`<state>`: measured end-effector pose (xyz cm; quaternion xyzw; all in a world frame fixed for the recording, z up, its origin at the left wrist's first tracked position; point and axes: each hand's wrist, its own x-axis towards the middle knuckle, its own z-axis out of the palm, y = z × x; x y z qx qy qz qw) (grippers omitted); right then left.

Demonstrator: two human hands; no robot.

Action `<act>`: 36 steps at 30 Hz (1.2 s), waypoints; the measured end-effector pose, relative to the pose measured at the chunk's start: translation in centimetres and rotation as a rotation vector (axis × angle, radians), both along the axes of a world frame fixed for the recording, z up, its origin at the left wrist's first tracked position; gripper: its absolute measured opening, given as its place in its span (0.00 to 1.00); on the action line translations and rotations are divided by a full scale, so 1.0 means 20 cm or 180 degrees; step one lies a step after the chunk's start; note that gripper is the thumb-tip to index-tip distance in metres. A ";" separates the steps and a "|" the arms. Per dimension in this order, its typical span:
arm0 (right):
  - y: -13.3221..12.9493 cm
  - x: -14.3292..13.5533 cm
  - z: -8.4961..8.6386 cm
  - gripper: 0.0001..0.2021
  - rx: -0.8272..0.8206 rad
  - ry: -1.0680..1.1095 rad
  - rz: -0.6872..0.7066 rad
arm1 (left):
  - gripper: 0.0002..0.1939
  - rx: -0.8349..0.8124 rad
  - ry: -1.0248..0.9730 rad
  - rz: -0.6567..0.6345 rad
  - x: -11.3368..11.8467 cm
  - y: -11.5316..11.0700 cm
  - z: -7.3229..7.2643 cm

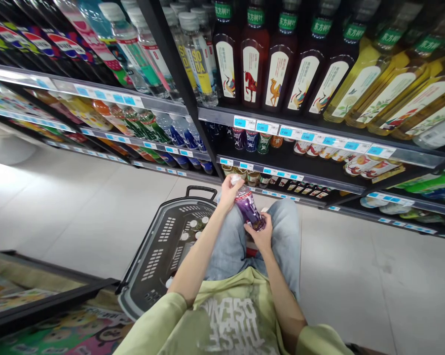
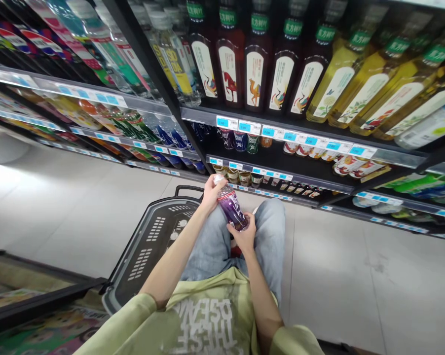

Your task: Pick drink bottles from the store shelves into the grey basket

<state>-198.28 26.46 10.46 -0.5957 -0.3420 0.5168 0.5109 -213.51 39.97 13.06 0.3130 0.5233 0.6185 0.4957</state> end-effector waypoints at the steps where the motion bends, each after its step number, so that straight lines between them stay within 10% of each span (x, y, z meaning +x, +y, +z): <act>1: 0.00 0.00 -0.01 0.33 -0.0051 0.0273 0.0024 | 0.24 -0.0012 -0.0004 -0.0013 0.00 0.00 0.00; 14: 0.01 0.07 -0.03 0.19 -0.1544 0.2813 0.1240 | 0.25 -0.0016 -0.0543 -0.0257 -0.04 -0.03 0.04; 36: 0.03 0.00 0.01 0.21 -0.1808 0.2956 0.0828 | 0.22 0.0042 -0.0531 -0.0300 -0.04 -0.03 0.05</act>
